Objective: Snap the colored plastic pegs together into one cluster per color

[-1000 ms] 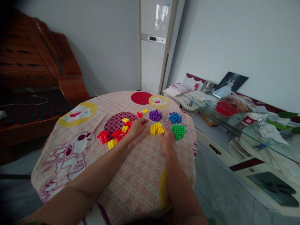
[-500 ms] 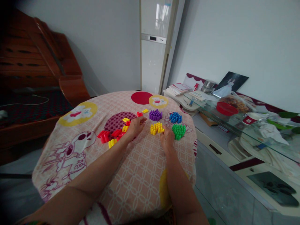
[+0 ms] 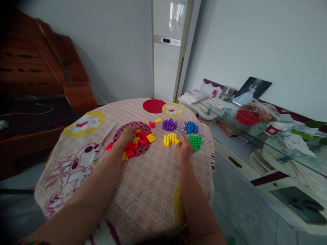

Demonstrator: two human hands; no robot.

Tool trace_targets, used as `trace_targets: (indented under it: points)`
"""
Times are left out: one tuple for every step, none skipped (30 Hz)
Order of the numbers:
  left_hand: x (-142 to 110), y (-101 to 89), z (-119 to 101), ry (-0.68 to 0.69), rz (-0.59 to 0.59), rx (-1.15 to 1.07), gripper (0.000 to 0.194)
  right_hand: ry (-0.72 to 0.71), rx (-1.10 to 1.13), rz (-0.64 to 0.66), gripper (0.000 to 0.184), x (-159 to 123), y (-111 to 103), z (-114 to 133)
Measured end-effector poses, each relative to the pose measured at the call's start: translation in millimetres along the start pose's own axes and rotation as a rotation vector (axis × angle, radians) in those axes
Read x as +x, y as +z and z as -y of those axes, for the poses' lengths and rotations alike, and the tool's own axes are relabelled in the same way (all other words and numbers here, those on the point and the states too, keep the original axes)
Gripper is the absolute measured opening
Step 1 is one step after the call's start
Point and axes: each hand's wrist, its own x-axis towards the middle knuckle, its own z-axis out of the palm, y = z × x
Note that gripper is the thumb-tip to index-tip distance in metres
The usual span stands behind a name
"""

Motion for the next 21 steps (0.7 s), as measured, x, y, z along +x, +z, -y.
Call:
trace_targets:
  points:
    - [-0.1,1.1,2.8,0.003,0.02,0.008,0.041,0.003,0.003,-0.002,0.041,0.3,-0.1,-0.6]
    - [-0.4,1.9,4.7,0.005,0.036,0.017,0.039,0.008,0.006,-0.003,0.041,0.7,-0.2,-1.6]
    - [-0.8,2.2,5.8,0.007,0.043,0.026,0.035,0.011,0.011,-0.002,0.041,1.1,-0.5,-2.8]
    - [-1.3,2.0,6.4,0.006,0.04,0.029,0.03,0.015,0.016,-0.003,0.041,1.5,-0.7,-4.0]
    - [-1.9,1.2,6.9,-0.002,0.024,0.02,0.025,0.018,0.021,-0.007,0.041,1.7,-0.9,-5.3]
    - [-2.4,-0.2,7.2,-0.016,0.001,-0.002,0.022,0.02,0.025,-0.012,0.042,1.8,-1.0,-6.3]
    - [-2.9,-2.0,7.5,-0.032,-0.027,-0.031,0.02,0.021,0.028,-0.018,0.042,1.8,-1.1,-7.2]
    - [-3.2,-4.3,7.6,-0.046,-0.054,-0.064,0.02,0.019,0.029,-0.025,0.041,1.7,-1.1,-7.7]
    - [-3.3,-6.9,7.3,-0.055,-0.076,-0.1,0.02,0.015,0.032,-0.034,0.041,1.5,-1.1,-8.0]
    - [-3.2,-9.9,6.3,-0.057,-0.091,-0.132,0.02,0.009,0.035,-0.045,0.041,1.3,-1.1,-8.1]
    - [-2.9,-13.0,4.4,-0.054,-0.102,-0.157,0.02,0.002,0.038,-0.055,0.04,1.2,-1.0,-7.9]
    - [-2.5,-16.1,1.1,-0.046,-0.111,-0.176,0.019,-0.005,0.042,-0.066,0.04,1.1,-1.0,-7.6]
    - [-2.2,-18.9,-3.8,-0.035,-0.12,-0.204,0.017,-0.011,0.046,-0.077,0.039,1.2,-0.9,-7.1]
    - [-2.4,-21.3,-10.5,-0.016,-0.128,-0.24,0.016,-0.013,0.05,-0.087,0.038,1.3,-0.8,-6.5]
    - [-3.4,-22.7,-19.3,0.016,-0.13,-0.284,0.016,-0.013,0.056,-0.096,0.037,1.4,-0.8,-5.6]
    - [-5.3,-23.0,-29.8,0.059,-0.127,-0.336,0.016,-0.012,0.065,-0.104,0.036,1.5,-0.9,-4.5]
    - [-8.4,-21.9,-41.9,0.115,-0.121,-0.396,0.016,-0.014,0.079,-0.111,0.035,1.5,-1.2,-3.0]
    - [-12.6,-19.2,-55.0,0.182,-0.104,-0.447,0.017,-0.017,0.097,-0.117,0.034,1.4,-1.7,-1.2]
    - [-17.7,-15.1,-68.3,0.241,-0.087,-0.477,0.018,-0.026,0.12,-0.12,0.034,1.1,-2.5,1.0]
    - [-23.6,-9.6,-81.3,0.3,-0.07,-0.5,0.018,-0.039,0.146,-0.118,0.033,0.6,-3.7,3.5]
    - [-29.8,-3.0,-93.1,0.358,-0.048,-0.522,0.017,-0.055,0.175,-0.112,0.033,-0.1,-5.1,6.3]
